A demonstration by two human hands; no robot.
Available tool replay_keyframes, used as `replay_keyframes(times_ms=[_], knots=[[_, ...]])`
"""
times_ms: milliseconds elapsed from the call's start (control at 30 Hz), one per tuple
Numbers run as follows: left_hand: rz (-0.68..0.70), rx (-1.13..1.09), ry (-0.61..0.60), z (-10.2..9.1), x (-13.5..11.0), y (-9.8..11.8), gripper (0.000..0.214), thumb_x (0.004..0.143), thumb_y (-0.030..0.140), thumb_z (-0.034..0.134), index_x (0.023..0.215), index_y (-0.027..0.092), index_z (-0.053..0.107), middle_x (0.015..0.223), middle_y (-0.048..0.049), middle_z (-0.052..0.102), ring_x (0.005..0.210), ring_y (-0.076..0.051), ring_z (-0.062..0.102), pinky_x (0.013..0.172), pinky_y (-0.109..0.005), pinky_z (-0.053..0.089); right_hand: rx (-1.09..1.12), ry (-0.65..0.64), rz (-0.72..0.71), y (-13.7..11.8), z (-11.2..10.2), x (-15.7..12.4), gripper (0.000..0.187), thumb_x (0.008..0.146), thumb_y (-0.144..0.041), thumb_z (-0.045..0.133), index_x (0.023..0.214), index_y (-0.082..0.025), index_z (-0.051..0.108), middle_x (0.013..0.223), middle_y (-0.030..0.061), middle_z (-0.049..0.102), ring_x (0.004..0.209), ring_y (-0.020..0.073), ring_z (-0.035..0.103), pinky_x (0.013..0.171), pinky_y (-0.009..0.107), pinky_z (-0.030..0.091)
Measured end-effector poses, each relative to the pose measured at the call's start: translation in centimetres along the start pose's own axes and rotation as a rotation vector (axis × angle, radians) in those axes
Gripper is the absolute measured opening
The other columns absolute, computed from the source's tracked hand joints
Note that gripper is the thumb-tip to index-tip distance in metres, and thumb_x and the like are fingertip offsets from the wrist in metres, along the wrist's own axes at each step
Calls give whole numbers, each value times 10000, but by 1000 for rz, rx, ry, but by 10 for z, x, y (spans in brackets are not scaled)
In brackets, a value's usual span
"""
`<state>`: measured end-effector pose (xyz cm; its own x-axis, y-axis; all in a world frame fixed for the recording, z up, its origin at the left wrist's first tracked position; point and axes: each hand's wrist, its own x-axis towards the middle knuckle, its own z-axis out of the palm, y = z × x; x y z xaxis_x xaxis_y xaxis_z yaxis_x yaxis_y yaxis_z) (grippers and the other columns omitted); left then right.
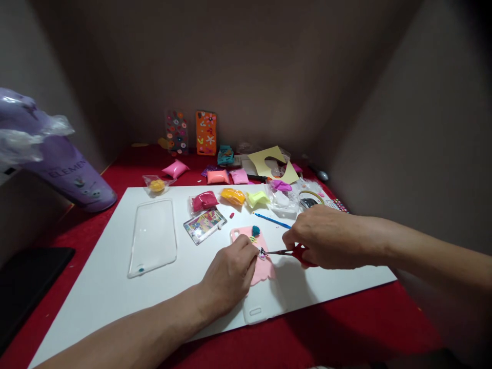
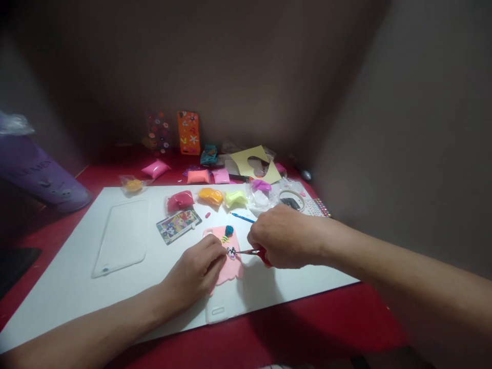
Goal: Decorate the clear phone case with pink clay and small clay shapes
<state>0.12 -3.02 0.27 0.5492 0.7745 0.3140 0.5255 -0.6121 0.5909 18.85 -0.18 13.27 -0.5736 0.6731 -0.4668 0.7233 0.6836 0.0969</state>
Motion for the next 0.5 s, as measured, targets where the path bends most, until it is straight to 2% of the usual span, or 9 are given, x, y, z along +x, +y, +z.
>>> replay_keyframes(times_ms=[167, 367, 500], knots=[[-2, -16, -4, -1, 0, 0, 190, 848, 54, 421, 727, 141, 539, 783, -50, 517, 695, -158, 518, 624, -286, 449, -16, 13, 2, 1, 1, -1, 174, 680, -68, 569, 661, -215, 661, 532, -5, 542, 524, 126, 447, 504, 267, 193], [-7, -34, 3, -1, 0, 0, 184, 845, 46, 427, 730, 137, 538, 786, -48, 514, 694, -154, 518, 629, -282, 446, 36, -8, 76, 6, -3, -12, 136, 698, -103, 590, 648, -217, 646, 569, -8, 582, 552, 138, 478, 518, 260, 215], [-13, -47, 8, -1, 0, 0, 189, 841, 44, 422, 724, 151, 526, 789, -41, 510, 687, -148, 515, 628, -278, 447, 131, 34, 144, 12, 13, -14, 152, 709, -84, 559, 673, -206, 642, 627, 12, 595, 594, 150, 503, 524, 258, 241]])
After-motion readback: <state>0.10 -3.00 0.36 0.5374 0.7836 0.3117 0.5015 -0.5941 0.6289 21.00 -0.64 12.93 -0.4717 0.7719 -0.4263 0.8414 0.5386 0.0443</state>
